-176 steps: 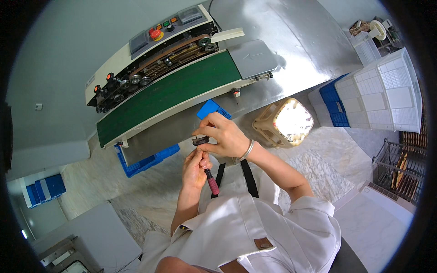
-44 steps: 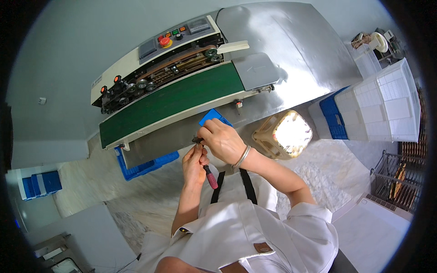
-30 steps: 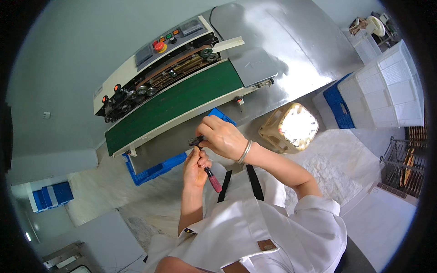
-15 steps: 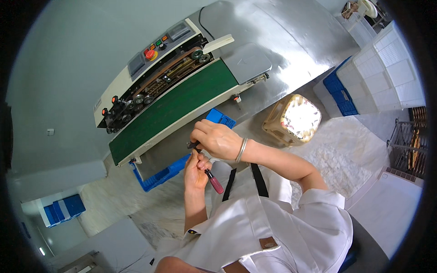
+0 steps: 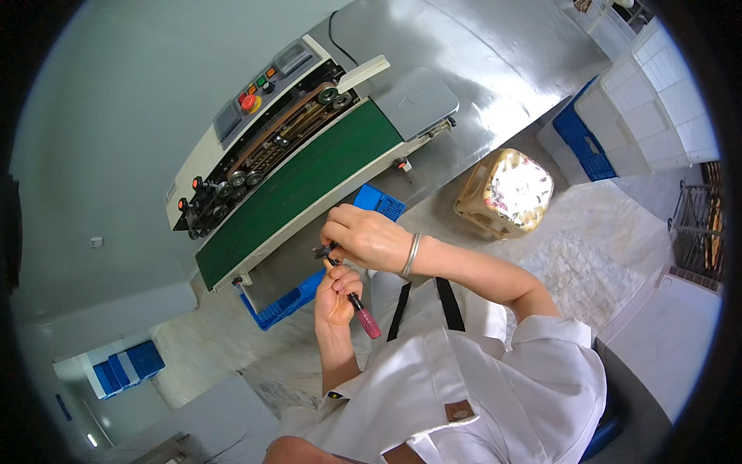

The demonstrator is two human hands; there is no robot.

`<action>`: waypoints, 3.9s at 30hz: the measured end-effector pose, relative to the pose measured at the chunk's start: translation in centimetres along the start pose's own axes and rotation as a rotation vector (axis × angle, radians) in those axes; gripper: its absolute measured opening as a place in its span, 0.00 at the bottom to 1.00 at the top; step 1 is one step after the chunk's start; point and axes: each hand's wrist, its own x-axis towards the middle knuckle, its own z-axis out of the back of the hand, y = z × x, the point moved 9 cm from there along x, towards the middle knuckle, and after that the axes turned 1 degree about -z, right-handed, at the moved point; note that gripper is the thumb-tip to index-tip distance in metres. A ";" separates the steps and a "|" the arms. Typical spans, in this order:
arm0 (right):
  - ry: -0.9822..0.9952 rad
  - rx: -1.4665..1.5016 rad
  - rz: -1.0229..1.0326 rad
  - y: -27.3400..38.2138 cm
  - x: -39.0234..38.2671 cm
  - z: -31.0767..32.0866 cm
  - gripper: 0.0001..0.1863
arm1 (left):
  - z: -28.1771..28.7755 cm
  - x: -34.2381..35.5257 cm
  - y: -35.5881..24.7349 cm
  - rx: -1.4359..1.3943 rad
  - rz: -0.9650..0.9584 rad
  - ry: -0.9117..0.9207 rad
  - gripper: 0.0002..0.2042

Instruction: Using a screwdriver to repair or adjust a small conveyor belt machine in a pastry shop.

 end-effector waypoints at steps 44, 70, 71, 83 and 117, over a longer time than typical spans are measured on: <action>0.013 0.449 -0.777 -6.0 2.9 -21.0 0.13 | -3.1 1.7 -23.8 0.442 -0.639 -0.217 0.12; -0.240 0.399 -1.030 -8.7 11.9 -39.8 0.17 | 2.6 1.2 -43.8 0.424 -0.506 -0.258 0.10; -0.241 0.395 -1.031 -8.8 11.8 -39.8 0.17 | 2.8 1.3 -43.8 0.421 -0.503 -0.256 0.10; -0.248 0.463 -1.106 -9.2 11.5 -40.4 0.17 | 2.6 2.1 -44.2 0.465 -0.471 -0.229 0.10; -0.319 0.630 -1.181 -7.3 13.0 -41.4 0.19 | 2.4 1.7 -44.8 0.451 -0.402 -0.219 0.12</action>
